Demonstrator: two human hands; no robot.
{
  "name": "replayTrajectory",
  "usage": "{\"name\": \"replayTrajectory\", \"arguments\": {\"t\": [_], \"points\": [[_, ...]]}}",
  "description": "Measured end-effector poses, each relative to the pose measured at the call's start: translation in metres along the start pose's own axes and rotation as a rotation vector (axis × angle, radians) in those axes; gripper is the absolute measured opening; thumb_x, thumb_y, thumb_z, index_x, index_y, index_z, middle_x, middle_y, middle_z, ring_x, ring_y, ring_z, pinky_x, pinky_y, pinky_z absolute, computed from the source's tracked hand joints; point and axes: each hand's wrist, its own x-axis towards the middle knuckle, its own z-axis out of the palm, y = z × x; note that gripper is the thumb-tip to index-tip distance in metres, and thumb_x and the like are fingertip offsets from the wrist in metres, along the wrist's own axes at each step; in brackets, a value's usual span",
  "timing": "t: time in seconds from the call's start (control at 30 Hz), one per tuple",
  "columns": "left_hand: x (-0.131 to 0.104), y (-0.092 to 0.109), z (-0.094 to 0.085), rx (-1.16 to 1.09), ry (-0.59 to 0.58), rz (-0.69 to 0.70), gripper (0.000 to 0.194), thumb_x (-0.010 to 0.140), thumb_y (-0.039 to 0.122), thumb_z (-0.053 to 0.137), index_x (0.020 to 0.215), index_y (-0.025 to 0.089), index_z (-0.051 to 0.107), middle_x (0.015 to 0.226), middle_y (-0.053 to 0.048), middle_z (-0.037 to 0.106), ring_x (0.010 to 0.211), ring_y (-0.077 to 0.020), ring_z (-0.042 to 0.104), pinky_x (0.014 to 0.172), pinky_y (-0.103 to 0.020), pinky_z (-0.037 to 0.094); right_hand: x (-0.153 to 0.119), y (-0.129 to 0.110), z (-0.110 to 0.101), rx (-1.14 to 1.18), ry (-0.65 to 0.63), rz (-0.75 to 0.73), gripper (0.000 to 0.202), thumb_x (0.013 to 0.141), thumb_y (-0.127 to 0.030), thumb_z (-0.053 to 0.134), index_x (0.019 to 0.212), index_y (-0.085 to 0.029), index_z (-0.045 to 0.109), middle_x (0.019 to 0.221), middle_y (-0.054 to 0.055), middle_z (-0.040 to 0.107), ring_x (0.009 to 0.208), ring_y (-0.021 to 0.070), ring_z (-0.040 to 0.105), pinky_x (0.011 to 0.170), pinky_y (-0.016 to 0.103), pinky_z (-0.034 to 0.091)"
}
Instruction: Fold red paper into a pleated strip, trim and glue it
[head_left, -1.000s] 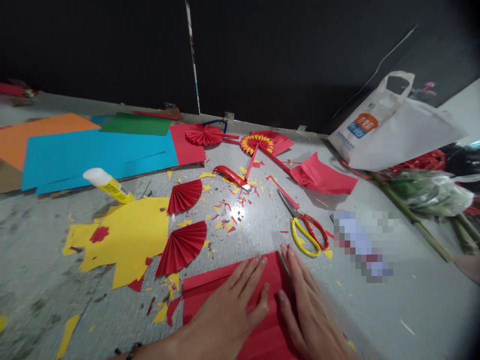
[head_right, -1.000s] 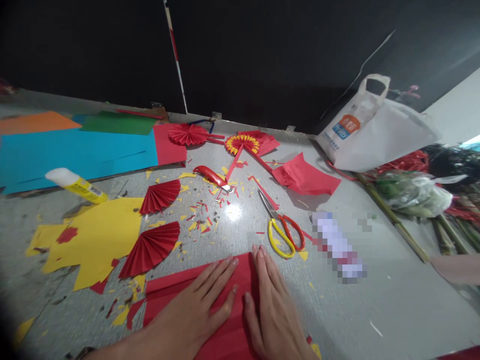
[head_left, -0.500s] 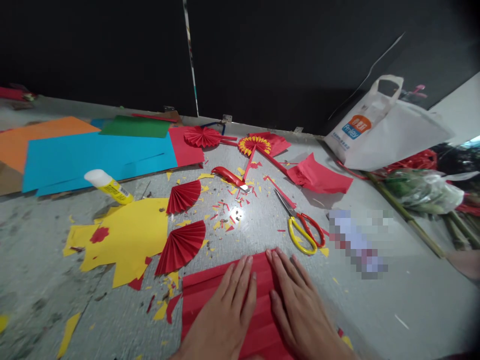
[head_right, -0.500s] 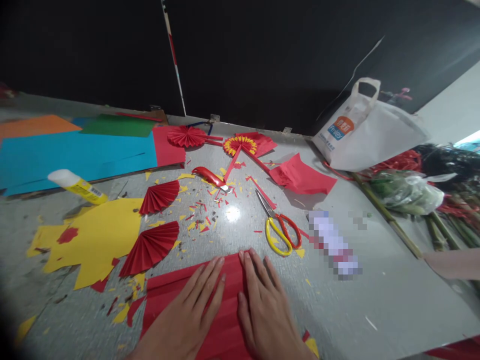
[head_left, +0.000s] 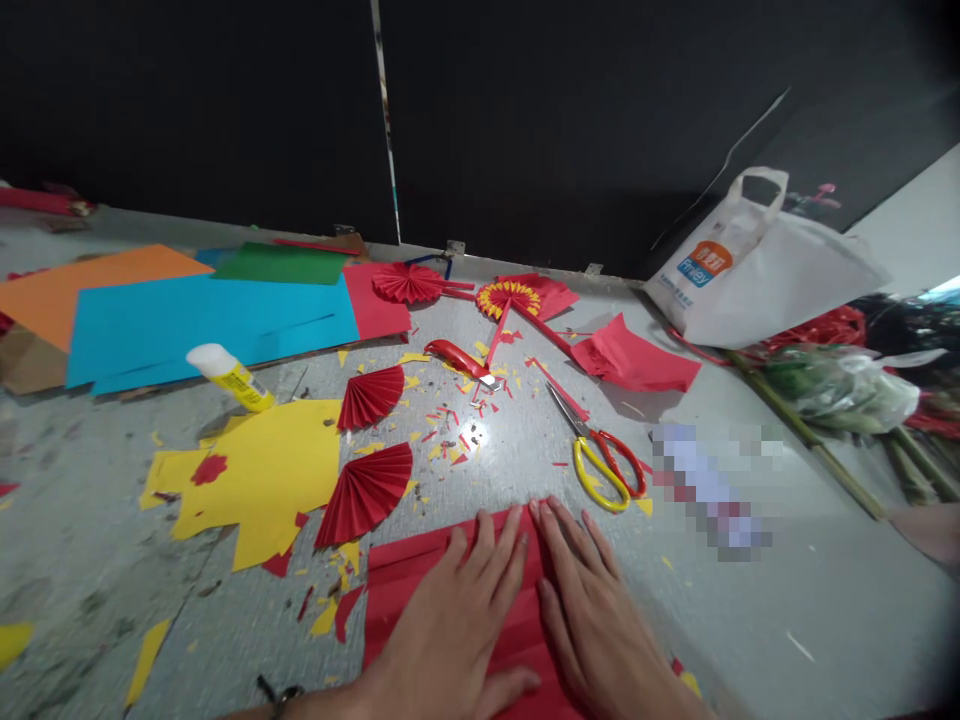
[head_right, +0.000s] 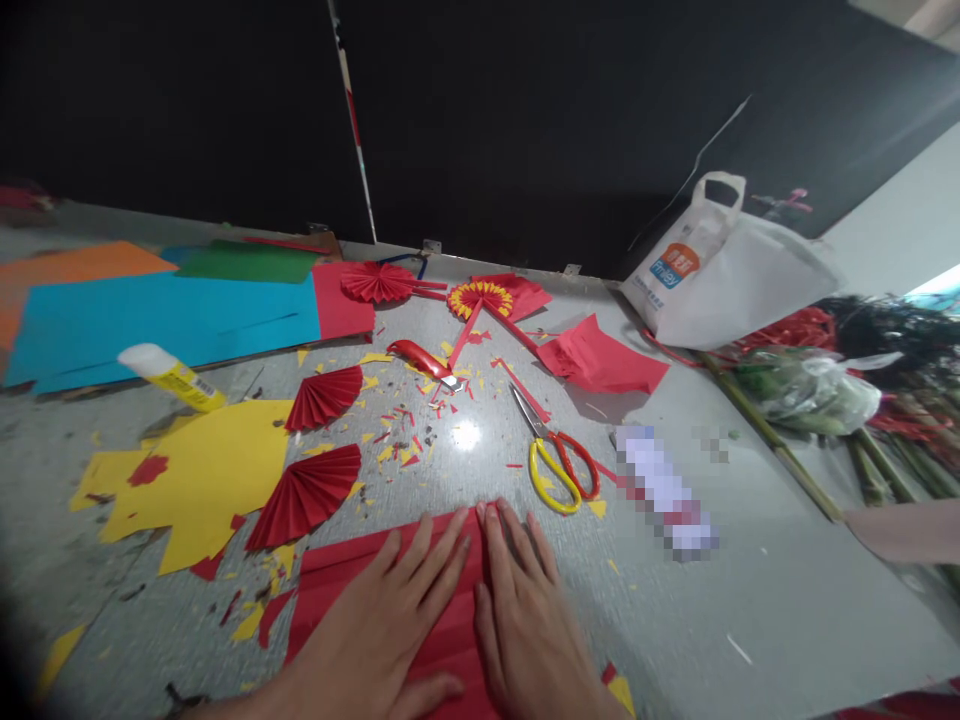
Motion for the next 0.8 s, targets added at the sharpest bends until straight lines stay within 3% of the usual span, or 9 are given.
{"name": "replayTrajectory", "arguments": {"t": [0.17, 0.3, 0.53, 0.67, 0.8], "points": [[0.021, 0.006, -0.002, -0.03, -0.126, 0.077, 0.096, 0.109, 0.079, 0.042, 0.163, 0.001, 0.055, 0.171, -0.028, 0.047, 0.16, -0.0432, 0.042, 0.116, -0.053, 0.042, 0.003, 0.003, -0.001, -0.079, 0.014, -0.032, 0.091, 0.099, -0.004, 0.041, 0.179, -0.002, -0.002, 0.169, 0.024, 0.054, 0.161, 0.0384, 0.046, 0.122, 0.064, 0.051], [0.026, 0.013, -0.001, 0.003, -0.156, 0.085, 0.099, 0.109, 0.08, 0.039, 0.16, -0.003, 0.056, 0.169, -0.033, 0.046, 0.157, -0.047, 0.045, 0.116, -0.056, 0.044, 0.004, 0.004, -0.003, -0.094, 0.009, -0.03, 0.09, 0.101, -0.004, 0.04, 0.179, -0.004, -0.003, 0.17, 0.023, 0.053, 0.16, 0.0365, 0.048, 0.122, 0.061, 0.051], [-0.002, 0.011, 0.006, 0.079, -0.009, -0.052, 0.105, 0.102, 0.083, 0.051, 0.152, -0.008, 0.063, 0.163, -0.037, 0.052, 0.157, -0.0497, 0.044, 0.119, -0.058, 0.04, 0.006, 0.001, -0.005, -0.046, 0.0, 0.024, 0.093, 0.099, -0.003, 0.04, 0.178, -0.005, -0.009, 0.168, 0.022, 0.055, 0.16, 0.0351, 0.049, 0.126, 0.063, 0.047], [-0.023, 0.001, 0.004, 0.154, 0.116, -0.124, 0.105, 0.089, 0.08, 0.072, 0.146, -0.008, 0.069, 0.159, -0.038, 0.056, 0.161, -0.0523, 0.035, 0.12, -0.058, 0.035, 0.007, -0.001, -0.006, -0.02, 0.004, 0.032, 0.093, 0.1, -0.005, 0.042, 0.178, -0.004, -0.008, 0.168, 0.022, 0.055, 0.16, 0.0353, 0.049, 0.124, 0.063, 0.049], [-0.041, -0.007, 0.001, 0.199, 0.142, -0.214, 0.098, 0.097, 0.075, 0.062, 0.144, -0.011, 0.067, 0.161, -0.041, 0.051, 0.161, -0.0531, 0.035, 0.121, -0.059, 0.034, 0.007, 0.0, -0.006, -0.007, 0.007, 0.041, 0.092, 0.101, -0.006, 0.042, 0.179, -0.005, -0.006, 0.17, 0.021, 0.053, 0.161, 0.0337, 0.047, 0.125, 0.061, 0.048]]}}
